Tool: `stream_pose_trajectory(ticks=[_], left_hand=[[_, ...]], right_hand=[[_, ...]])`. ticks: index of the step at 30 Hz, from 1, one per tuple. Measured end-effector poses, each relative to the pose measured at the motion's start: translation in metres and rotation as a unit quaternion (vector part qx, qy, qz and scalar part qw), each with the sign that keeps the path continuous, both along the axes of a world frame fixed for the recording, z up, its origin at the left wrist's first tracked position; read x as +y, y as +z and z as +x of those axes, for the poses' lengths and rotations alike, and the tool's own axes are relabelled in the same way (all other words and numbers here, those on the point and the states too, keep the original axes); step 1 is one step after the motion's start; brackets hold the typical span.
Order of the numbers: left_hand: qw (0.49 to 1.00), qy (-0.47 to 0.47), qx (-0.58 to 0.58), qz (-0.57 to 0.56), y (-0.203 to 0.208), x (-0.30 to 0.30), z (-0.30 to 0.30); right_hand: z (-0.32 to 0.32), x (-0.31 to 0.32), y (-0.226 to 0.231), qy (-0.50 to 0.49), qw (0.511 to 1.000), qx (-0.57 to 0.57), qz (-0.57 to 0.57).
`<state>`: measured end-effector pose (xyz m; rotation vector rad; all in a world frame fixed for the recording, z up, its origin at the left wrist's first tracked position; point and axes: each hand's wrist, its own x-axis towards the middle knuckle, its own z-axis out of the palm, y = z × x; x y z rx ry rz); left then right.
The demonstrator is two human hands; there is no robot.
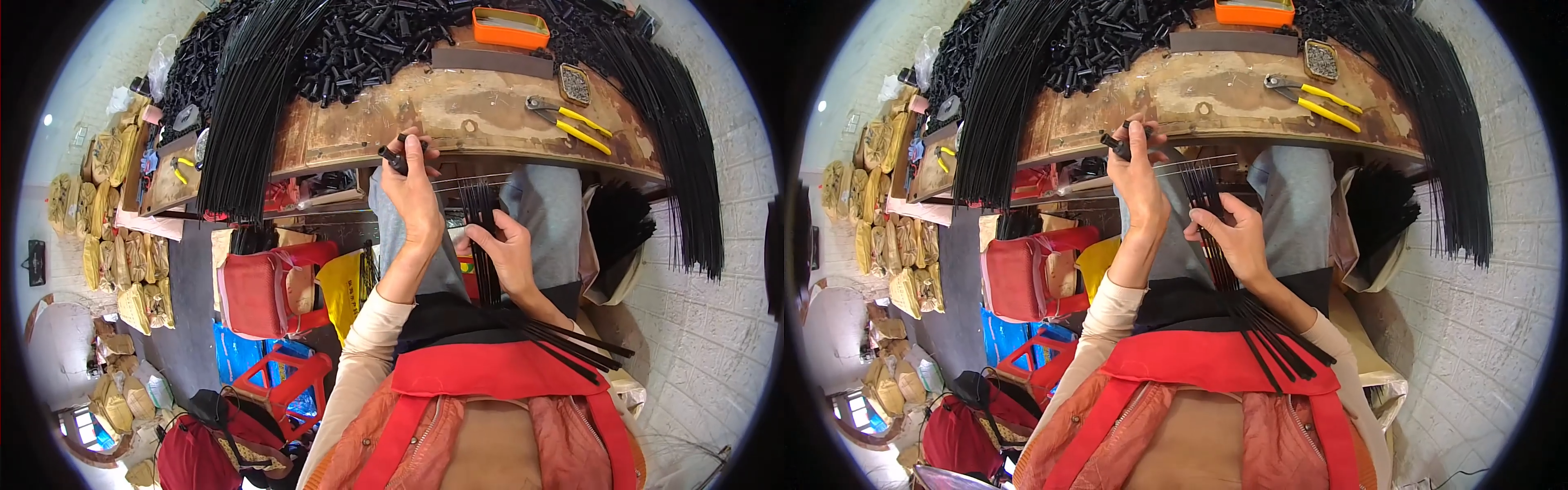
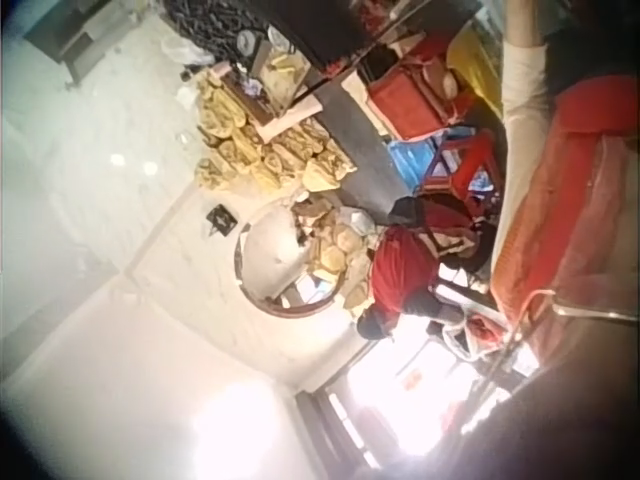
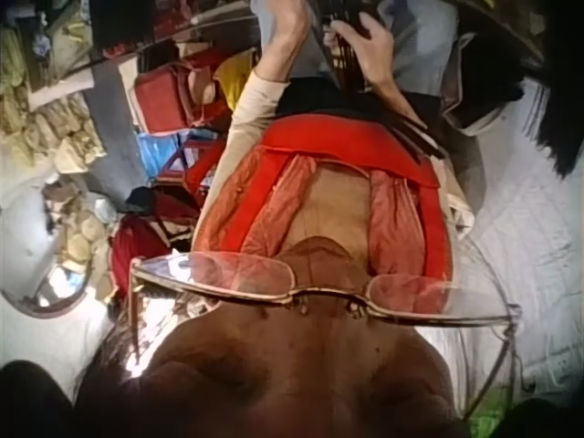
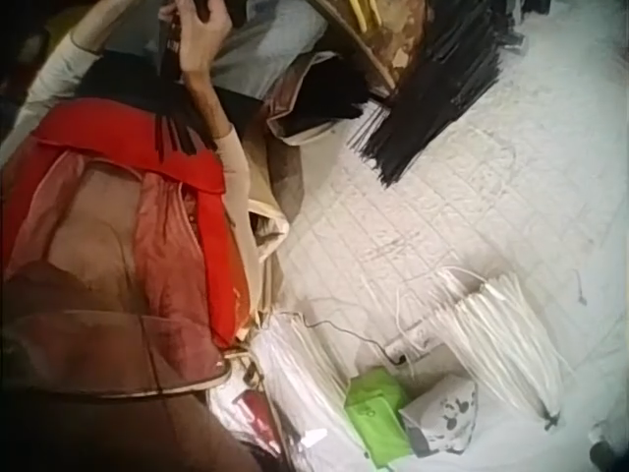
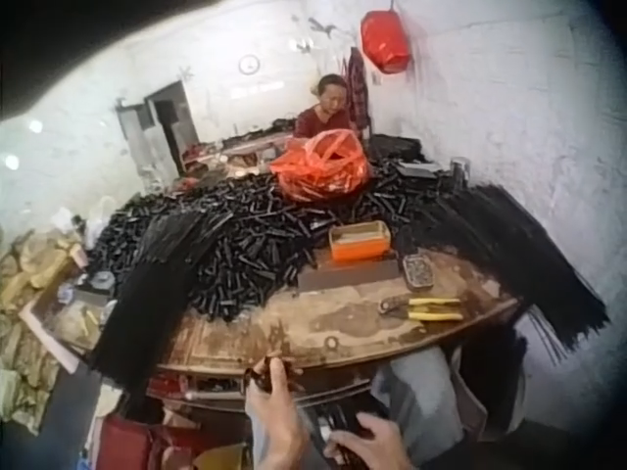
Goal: Assembling and securing bundles of black rods using plastic clips and cutting the excess with pliers.
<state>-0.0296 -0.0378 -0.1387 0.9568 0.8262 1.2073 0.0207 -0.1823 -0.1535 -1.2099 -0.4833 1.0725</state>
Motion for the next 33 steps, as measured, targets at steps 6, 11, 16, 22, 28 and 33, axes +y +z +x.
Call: stream_pose_trajectory(ticks=[6,11,16,22,28,33], left_hand=[[0.983,-0.146,-0.056,-0.099,-0.013,0.007,-0.011],[0.937,-0.258,-0.146,-0.185,-0.024,0.015,-0.032],[0.934,-0.269,-0.131,-0.197,-0.021,0.008,-0.038],[0.925,-0.289,-0.122,-0.214,-0.016,0.001,-0.036],[0.929,-0.284,-0.119,-0.206,-0.018,0.000,-0.034],[0.928,-0.286,-0.114,-0.208,-0.016,0.001,-0.033]], right_hand=[[0.002,0.002,-0.003,-0.008,1.000,0.019,0.000],[0.003,0.000,-0.007,-0.020,0.999,0.030,0.007],[0.003,-0.001,-0.006,-0.026,0.999,0.027,0.012],[0.004,-0.001,-0.005,-0.033,0.999,0.025,0.020],[0.005,-0.001,-0.005,-0.021,0.999,0.022,0.021],[0.004,0.001,-0.005,-0.031,0.998,0.032,0.034]])
